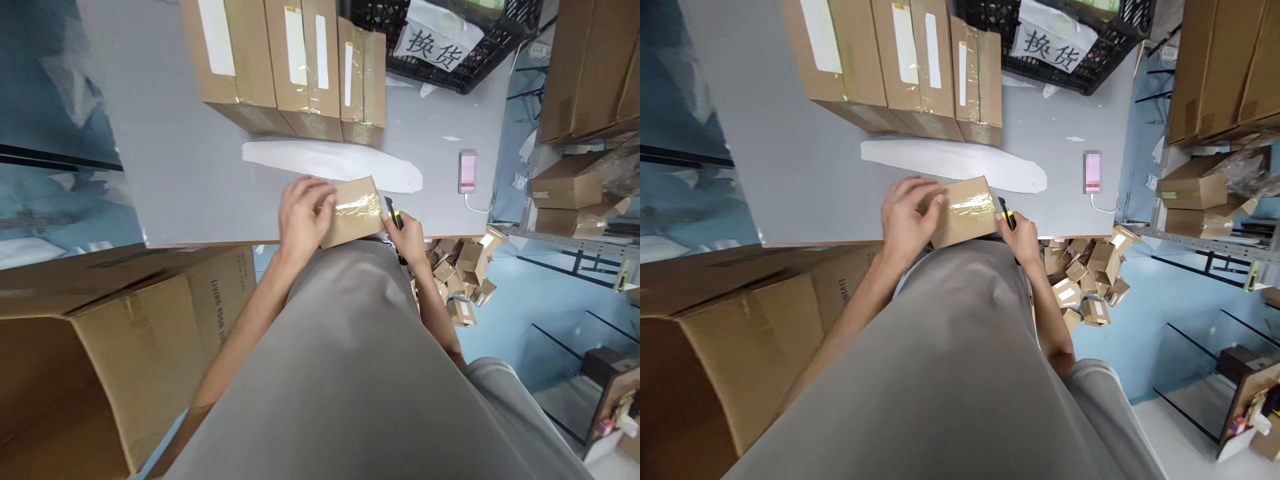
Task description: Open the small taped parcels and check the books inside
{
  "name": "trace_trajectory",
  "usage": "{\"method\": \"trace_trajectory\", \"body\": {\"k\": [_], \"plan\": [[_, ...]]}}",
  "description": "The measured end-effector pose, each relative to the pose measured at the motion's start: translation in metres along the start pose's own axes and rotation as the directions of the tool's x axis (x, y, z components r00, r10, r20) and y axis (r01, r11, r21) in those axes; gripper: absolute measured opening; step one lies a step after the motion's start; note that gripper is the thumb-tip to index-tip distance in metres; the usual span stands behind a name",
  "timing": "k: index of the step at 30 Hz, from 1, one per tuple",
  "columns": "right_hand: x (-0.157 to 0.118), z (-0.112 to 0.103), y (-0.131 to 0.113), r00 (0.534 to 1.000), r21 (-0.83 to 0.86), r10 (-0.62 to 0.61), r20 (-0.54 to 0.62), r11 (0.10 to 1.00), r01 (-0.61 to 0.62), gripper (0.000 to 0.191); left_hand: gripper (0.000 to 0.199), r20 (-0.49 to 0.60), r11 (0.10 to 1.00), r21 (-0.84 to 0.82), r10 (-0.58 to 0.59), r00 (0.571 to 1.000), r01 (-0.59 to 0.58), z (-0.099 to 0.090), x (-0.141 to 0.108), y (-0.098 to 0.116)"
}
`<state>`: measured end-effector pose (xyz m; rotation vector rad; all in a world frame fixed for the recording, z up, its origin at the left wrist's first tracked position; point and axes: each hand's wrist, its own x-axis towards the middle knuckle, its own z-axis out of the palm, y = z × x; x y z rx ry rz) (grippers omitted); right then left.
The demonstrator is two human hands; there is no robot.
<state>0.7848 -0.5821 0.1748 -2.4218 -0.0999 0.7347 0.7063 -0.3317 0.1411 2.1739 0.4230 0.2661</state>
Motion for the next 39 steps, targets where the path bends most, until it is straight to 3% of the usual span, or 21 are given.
{"method": "trace_trajectory", "body": {"k": [3, 5, 10, 14, 21, 28, 33, 39], "plan": [[0.001, -0.008, 0.003, 0.999, -0.039, -0.036, -0.018, 0.999, 0.035, 0.034, 0.028, 0.182, 0.977, 0.01, 0.207, 0.961, -0.212, 0.028, 0.003, 0.024], [-0.001, -0.013, 0.003, 0.995, -0.065, -0.098, -0.032, 0.993, 0.096, 0.032, 0.028, 0.251, 0.962, 0.007, 0.263, 0.932, -0.274, 0.041, 0.004, 0.033], [-0.009, -0.019, -0.005, 0.958, -0.118, -0.283, -0.043, 0.954, 0.276, 0.045, 0.03, 0.266, 0.963, 0.014, 0.257, 0.929, -0.27, 0.05, 0.003, 0.033], [-0.007, -0.013, -0.013, 0.951, -0.203, -0.309, 0.009, 0.931, 0.304, 0.046, 0.029, 0.26, 0.966, 0.013, 0.247, 0.934, -0.259, 0.052, 0.001, 0.031], [-0.002, -0.004, -0.026, 0.969, -0.351, -0.243, 0.037, 0.905, 0.241, 0.045, 0.027, 0.218, 0.967, -0.036, 0.254, 0.942, -0.252, 0.059, -0.001, 0.025], [-0.014, -0.006, -0.064, 0.996, -0.51, -0.06, 0.069, 0.856, 0.087, 0.037, 0.027, 0.189, 0.962, -0.069, 0.273, 0.943, -0.265, 0.065, -0.004, 0.016], [-0.01, -0.001, -0.09, 0.996, -0.613, 0.058, 0.064, 0.79, -0.006, 0.038, 0.028, 0.177, 0.958, -0.077, 0.285, 0.942, -0.275, 0.068, -0.006, 0.012], [-0.026, -0.006, -0.098, 0.98, -0.668, 0.17, 0.098, 0.741, -0.062, 0.036, 0.029, 0.187, 0.959, -0.053, 0.283, 0.941, -0.278, 0.07, -0.009, 0.011]]}}
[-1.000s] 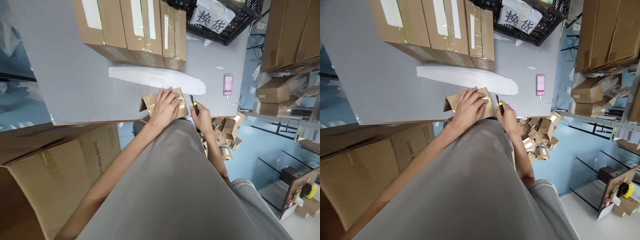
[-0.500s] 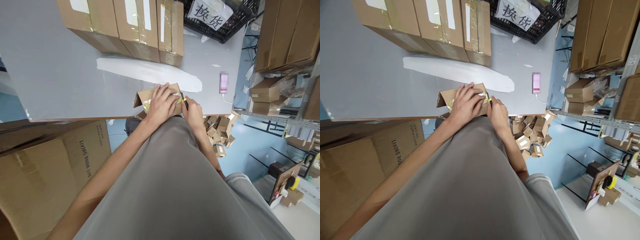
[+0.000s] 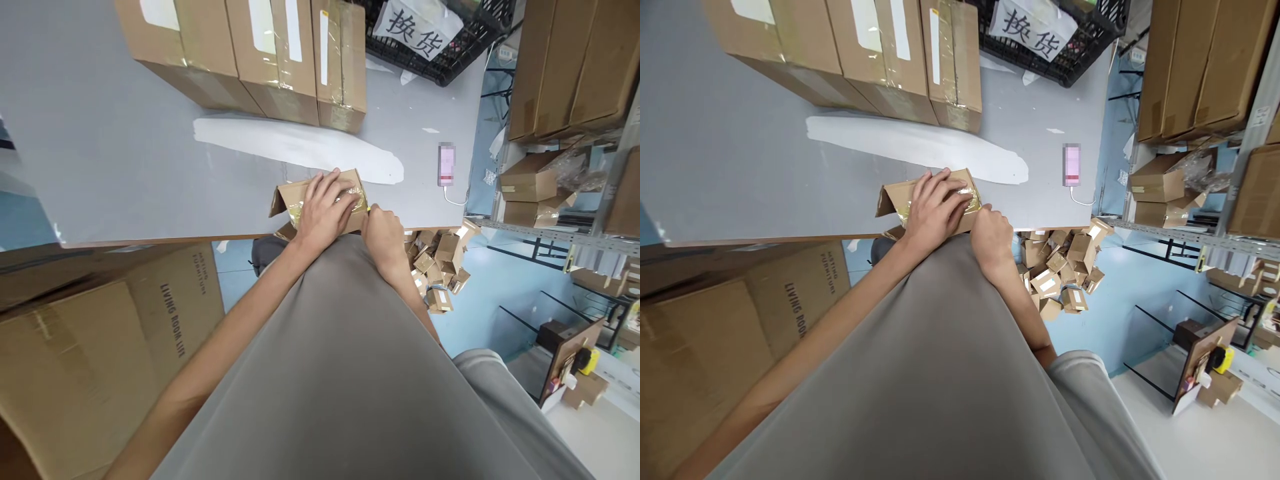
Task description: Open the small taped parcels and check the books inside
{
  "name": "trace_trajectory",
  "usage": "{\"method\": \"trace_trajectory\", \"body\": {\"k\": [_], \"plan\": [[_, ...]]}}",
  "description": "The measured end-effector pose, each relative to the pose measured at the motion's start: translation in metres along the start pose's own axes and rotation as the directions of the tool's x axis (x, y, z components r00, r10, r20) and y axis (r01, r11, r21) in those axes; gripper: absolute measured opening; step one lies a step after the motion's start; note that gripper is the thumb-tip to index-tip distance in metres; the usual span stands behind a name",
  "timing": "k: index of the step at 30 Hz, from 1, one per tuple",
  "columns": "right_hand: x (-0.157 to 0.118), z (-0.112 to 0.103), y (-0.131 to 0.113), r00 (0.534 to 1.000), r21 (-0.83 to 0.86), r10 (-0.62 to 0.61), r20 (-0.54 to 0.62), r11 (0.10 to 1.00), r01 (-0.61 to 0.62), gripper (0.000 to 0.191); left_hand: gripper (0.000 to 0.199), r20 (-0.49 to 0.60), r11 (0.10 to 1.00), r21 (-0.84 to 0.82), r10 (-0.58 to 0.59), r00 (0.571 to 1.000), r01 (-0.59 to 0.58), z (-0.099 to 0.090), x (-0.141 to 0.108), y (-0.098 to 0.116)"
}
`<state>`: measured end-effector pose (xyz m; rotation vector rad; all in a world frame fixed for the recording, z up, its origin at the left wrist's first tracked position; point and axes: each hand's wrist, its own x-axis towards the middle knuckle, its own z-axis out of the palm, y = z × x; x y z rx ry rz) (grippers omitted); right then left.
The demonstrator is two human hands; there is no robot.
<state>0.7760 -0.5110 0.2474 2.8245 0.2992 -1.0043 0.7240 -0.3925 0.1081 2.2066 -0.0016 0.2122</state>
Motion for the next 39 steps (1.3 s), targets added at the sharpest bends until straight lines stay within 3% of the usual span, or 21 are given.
{"method": "trace_trajectory", "body": {"k": [5, 12, 17, 21, 25, 29, 32, 34, 37, 39], "plan": [[-0.006, 0.009, 0.005, 1.0, 0.017, 0.013, -0.004, 1.0, -0.013, 0.034, 0.028, 0.014, 1.0, 0.004, -0.009, 1.0, 0.009, 0.0, -0.002, -0.001], [-0.015, 0.05, 0.03, 0.997, 0.138, -0.004, -0.077, 0.99, 0.014, 0.026, 0.027, 0.03, 0.998, -0.035, -0.043, 0.999, 0.044, -0.005, -0.002, 0.001], [-0.016, 0.042, 0.046, 0.99, 0.241, -0.044, -0.134, 0.968, 0.076, 0.028, 0.026, 0.036, 0.997, -0.049, -0.049, 0.998, 0.051, -0.013, -0.004, 0.003], [0.005, 0.037, 0.066, 0.971, 0.357, 0.028, -0.236, 0.932, 0.06, 0.035, 0.039, -0.064, 0.988, 0.0, -0.155, 0.986, 0.155, -0.03, -0.024, 0.007], [0.05, 0.053, 0.084, 0.965, 0.372, 0.156, -0.21, 0.926, -0.068, 0.033, 0.088, -0.224, 0.935, 0.008, -0.344, 0.912, 0.355, -0.044, -0.059, -0.001], [0.093, 0.079, 0.093, 0.971, 0.431, 0.165, -0.175, 0.899, -0.075, 0.025, 0.127, -0.298, 0.817, -0.089, -0.568, 0.767, 0.57, -0.044, -0.094, -0.018], [0.12, 0.099, 0.094, 0.986, 0.609, 0.11, -0.126, 0.793, -0.011, 0.024, 0.124, -0.186, 0.721, -0.247, -0.691, 0.699, 0.647, -0.04, -0.105, -0.025], [0.138, 0.112, 0.091, 0.995, 0.754, 0.082, -0.048, 0.656, -0.018, 0.025, 0.109, -0.143, 0.709, -0.35, -0.687, 0.713, 0.612, -0.042, -0.105, -0.027], [0.159, 0.127, 0.079, 0.993, 0.879, 0.078, 0.083, 0.464, -0.11, 0.026, 0.093, -0.182, 0.723, -0.471, -0.641, 0.746, 0.506, -0.054, -0.1, -0.035], [0.169, 0.133, 0.067, 0.987, 0.909, 0.059, 0.153, 0.384, -0.164, 0.027, 0.093, -0.195, 0.696, -0.528, -0.657, 0.728, 0.487, -0.067, -0.102, -0.048]]}}
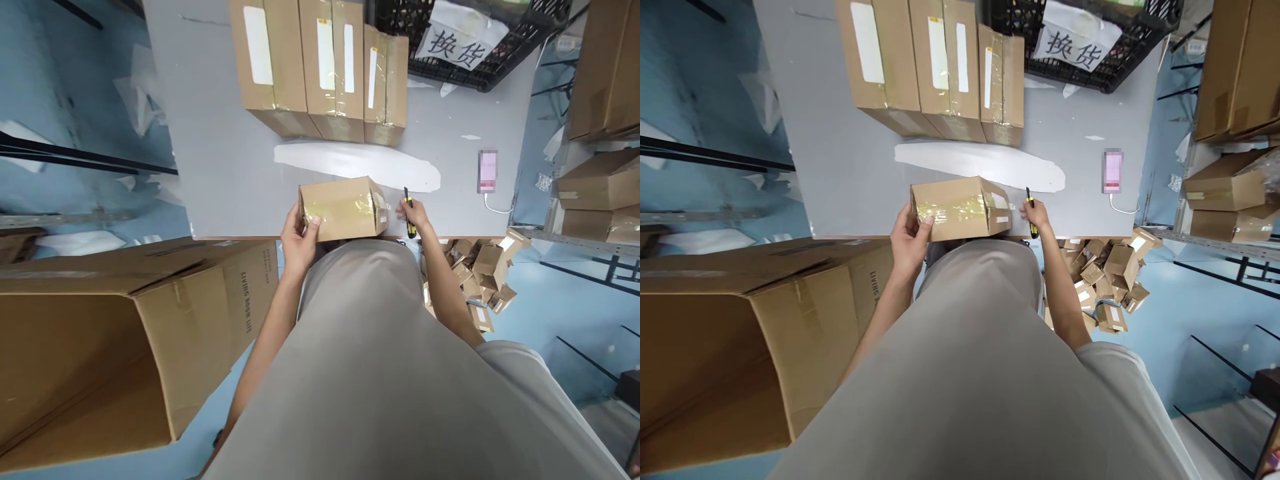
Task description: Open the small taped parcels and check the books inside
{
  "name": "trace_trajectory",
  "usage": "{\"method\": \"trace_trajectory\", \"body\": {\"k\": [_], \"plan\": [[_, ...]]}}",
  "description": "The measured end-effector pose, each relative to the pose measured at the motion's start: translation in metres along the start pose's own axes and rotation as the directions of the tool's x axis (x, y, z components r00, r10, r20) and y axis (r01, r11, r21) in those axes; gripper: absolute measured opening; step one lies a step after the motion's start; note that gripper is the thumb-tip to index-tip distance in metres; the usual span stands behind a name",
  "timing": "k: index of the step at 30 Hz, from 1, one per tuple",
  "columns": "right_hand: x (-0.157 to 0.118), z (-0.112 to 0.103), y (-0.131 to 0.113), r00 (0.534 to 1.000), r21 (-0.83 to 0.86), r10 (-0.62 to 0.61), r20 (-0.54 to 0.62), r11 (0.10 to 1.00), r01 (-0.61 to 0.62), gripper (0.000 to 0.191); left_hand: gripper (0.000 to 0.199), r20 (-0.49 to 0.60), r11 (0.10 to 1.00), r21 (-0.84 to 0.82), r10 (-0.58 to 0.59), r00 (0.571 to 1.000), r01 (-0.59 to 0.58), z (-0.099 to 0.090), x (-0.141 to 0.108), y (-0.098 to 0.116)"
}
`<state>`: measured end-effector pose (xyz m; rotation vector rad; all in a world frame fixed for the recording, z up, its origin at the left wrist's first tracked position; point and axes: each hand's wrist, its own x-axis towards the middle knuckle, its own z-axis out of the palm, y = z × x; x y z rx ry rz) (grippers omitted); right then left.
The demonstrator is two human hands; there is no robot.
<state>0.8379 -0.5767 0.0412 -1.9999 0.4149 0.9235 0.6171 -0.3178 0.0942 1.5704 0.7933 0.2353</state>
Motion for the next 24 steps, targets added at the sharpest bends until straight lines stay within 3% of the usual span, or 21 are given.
{"method": "trace_trajectory", "body": {"k": [6, 10, 13, 17, 21, 24], "plan": [[-0.007, 0.044, -0.022, 0.96, 0.103, -0.065, 0.272, 0.994, 0.039, 0.03, 0.094, -0.172, 0.986, -0.091, -0.151, 0.974, 0.137, -0.061, 0.026, -0.038], [-0.027, 0.053, -0.041, 0.941, 0.134, -0.168, 0.295, 0.982, 0.133, 0.034, 0.08, -0.216, 0.957, -0.188, -0.259, 0.941, 0.22, -0.08, 0.037, -0.051], [-0.041, 0.043, -0.051, 0.939, 0.151, -0.24, 0.245, 0.967, 0.207, 0.037, 0.057, -0.183, 0.928, -0.238, -0.332, 0.926, 0.285, -0.074, 0.048, -0.046], [-0.052, 0.029, -0.059, 0.943, 0.153, -0.266, 0.202, 0.959, 0.238, 0.042, 0.031, -0.143, 0.875, -0.336, -0.413, 0.899, 0.348, -0.048, 0.076, -0.042], [-0.053, 0.042, -0.066, 0.959, 0.102, -0.244, 0.146, 0.968, 0.23, 0.04, 0.026, -0.079, 0.809, -0.372, -0.516, 0.853, 0.455, -0.03, 0.111, -0.045], [-0.047, 0.058, -0.066, 0.971, 0.15, -0.2, 0.131, 0.972, 0.18, 0.035, 0.027, -0.042, 0.77, -0.366, -0.575, 0.817, 0.523, -0.033, 0.128, -0.044]]}}
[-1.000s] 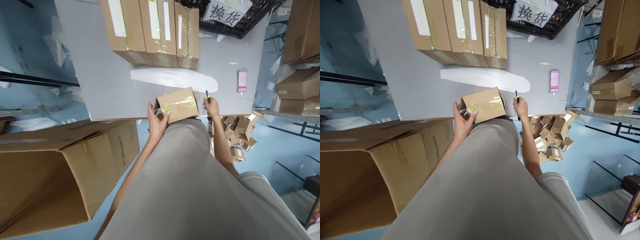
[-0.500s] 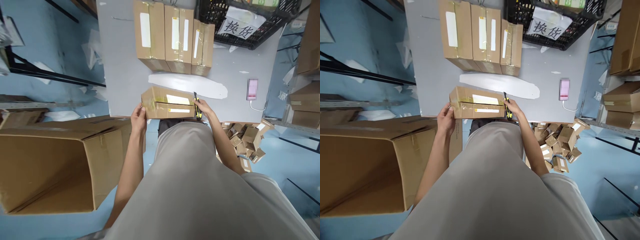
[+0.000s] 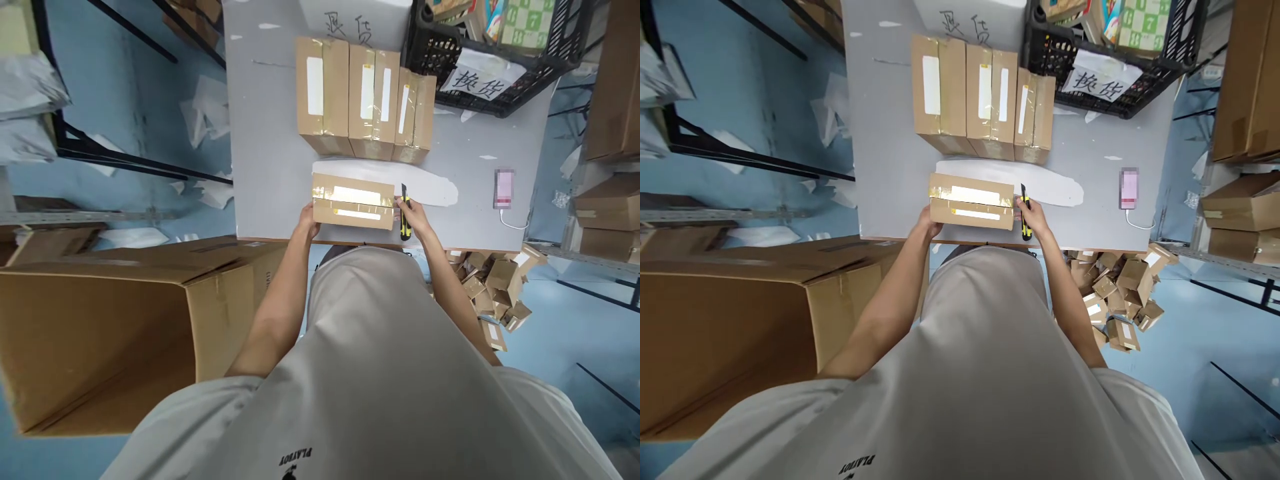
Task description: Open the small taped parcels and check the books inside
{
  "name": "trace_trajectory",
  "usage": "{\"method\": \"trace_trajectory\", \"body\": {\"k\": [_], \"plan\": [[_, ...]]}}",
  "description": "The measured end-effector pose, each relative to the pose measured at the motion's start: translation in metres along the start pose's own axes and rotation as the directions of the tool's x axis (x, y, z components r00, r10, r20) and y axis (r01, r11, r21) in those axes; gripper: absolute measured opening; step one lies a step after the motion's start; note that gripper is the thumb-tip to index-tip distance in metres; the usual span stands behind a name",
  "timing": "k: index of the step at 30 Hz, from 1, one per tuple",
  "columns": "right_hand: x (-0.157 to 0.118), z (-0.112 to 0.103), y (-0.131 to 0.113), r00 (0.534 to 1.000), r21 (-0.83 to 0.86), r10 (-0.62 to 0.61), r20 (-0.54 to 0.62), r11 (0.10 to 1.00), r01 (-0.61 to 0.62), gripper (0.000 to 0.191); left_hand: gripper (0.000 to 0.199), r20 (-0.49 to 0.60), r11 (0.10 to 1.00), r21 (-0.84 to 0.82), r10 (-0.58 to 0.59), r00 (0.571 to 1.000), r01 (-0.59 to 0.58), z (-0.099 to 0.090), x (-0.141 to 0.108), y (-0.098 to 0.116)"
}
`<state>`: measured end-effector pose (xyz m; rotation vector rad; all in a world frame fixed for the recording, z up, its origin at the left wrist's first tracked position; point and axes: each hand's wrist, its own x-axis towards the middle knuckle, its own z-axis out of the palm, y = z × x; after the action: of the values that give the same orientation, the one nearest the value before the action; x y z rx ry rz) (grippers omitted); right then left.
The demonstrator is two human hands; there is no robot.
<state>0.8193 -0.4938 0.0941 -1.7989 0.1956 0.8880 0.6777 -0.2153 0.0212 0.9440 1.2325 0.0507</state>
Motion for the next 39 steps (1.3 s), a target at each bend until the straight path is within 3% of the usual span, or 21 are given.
{"method": "trace_trajectory", "body": {"k": [3, 5, 8, 11, 15, 23, 32, 35, 39], "plan": [[0.01, -0.002, 0.011, 0.995, -0.034, 0.024, -0.101, 0.999, -0.028, 0.025, 0.025, 0.0, 1.0, 0.016, -0.01, 1.0, 0.01, -0.012, 0.005, 0.012], [0.017, -0.014, 0.022, 0.969, -0.213, 0.018, -0.247, 0.974, -0.072, 0.022, 0.025, -0.012, 0.999, 0.034, 0.014, 1.0, -0.014, -0.025, 0.005, 0.02], [0.025, -0.038, 0.039, 0.914, -0.469, -0.006, -0.405, 0.86, -0.202, 0.014, 0.032, -0.022, 0.992, 0.066, 0.11, 0.994, -0.108, -0.048, 0.0, 0.029], [0.031, -0.05, 0.051, 0.893, -0.532, -0.008, -0.451, 0.805, -0.262, 0.027, 0.039, 0.02, 0.971, 0.094, 0.221, 0.975, -0.222, -0.067, -0.014, 0.032], [0.039, -0.047, 0.064, 0.881, -0.583, -0.045, -0.472, 0.765, -0.273, 0.044, 0.054, 0.101, 0.935, 0.147, 0.311, 0.945, -0.324, -0.083, -0.038, 0.033], [0.052, -0.037, 0.089, 0.836, -0.632, -0.134, -0.531, 0.72, -0.286, 0.051, 0.071, 0.176, 0.865, 0.309, 0.357, 0.917, -0.396, -0.092, -0.05, 0.027], [0.049, -0.028, 0.078, 0.823, -0.618, -0.082, -0.562, 0.703, -0.352, 0.063, 0.051, 0.265, 0.821, 0.366, 0.36, 0.894, -0.439, -0.082, -0.051, 0.027], [0.043, -0.02, 0.066, 0.817, -0.588, -0.151, -0.556, 0.766, -0.259, 0.059, 0.047, 0.276, 0.804, 0.384, 0.369, 0.888, -0.453, -0.078, -0.053, 0.031], [0.018, 0.005, 0.051, 0.881, -0.373, -0.26, -0.396, 0.922, 0.104, 0.043, 0.047, 0.268, 0.813, 0.367, 0.373, 0.889, -0.452, -0.074, -0.052, 0.034]]}}
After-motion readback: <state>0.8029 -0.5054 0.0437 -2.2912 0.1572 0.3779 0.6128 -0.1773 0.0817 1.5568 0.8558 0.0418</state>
